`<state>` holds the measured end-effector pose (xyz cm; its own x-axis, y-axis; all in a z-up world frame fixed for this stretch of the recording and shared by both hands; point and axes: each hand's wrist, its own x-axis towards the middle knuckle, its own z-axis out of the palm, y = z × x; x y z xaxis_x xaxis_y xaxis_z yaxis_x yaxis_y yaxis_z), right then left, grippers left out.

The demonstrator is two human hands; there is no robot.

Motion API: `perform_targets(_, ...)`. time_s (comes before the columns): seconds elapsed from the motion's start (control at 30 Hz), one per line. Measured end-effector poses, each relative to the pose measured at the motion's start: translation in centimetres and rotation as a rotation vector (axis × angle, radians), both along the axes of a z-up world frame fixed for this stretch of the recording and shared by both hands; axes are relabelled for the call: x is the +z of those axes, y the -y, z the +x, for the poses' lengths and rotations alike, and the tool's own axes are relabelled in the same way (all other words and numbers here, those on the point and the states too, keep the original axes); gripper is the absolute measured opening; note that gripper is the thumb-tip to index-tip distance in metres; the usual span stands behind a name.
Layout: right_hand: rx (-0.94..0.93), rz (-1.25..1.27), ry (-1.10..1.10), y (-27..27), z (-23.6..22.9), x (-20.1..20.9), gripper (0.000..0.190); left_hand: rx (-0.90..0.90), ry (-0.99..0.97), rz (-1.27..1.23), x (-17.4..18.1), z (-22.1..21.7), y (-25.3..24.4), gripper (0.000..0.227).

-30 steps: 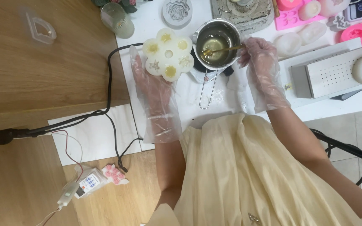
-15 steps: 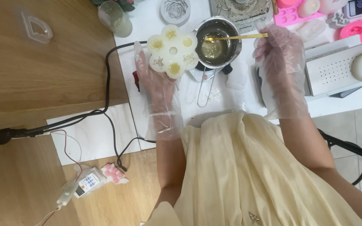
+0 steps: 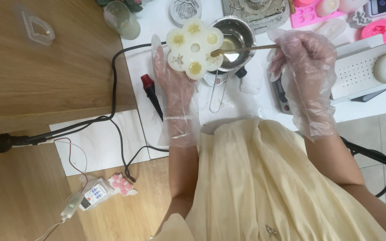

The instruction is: The recorder is making handmade candles by melting wax and pouring it into various flower-shaped molds at a workbench.

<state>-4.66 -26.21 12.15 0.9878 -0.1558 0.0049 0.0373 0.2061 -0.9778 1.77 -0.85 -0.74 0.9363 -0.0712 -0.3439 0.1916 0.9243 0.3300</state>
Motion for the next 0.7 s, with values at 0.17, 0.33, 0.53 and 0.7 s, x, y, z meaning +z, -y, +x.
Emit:
perform_targets(0.17,-0.045,0.066,0.062,0.7,0.1,0.3,0.022,-0.033,-0.022,-0.079,0.3,-0.1,-0.1,0.070)
perform_targets(0.33,-0.121,0.184,-0.058,4.3,3.7,-6.4,0.021,-0.012,-0.059,-0.046,-0.6,-0.4,-0.6,0.070)
perform_targets(0.53,-0.230,0.066,-0.248,3.4,5.3,-10.3,0.019,0.122,0.016,0.399,-2.9,-1.1,-1.9,0.063)
perform_targets(0.7,-0.156,0.020,-0.246,2.9,6.0,-12.4,0.019,0.055,-0.075,0.037,-1.1,-1.2,-2.9,0.065)
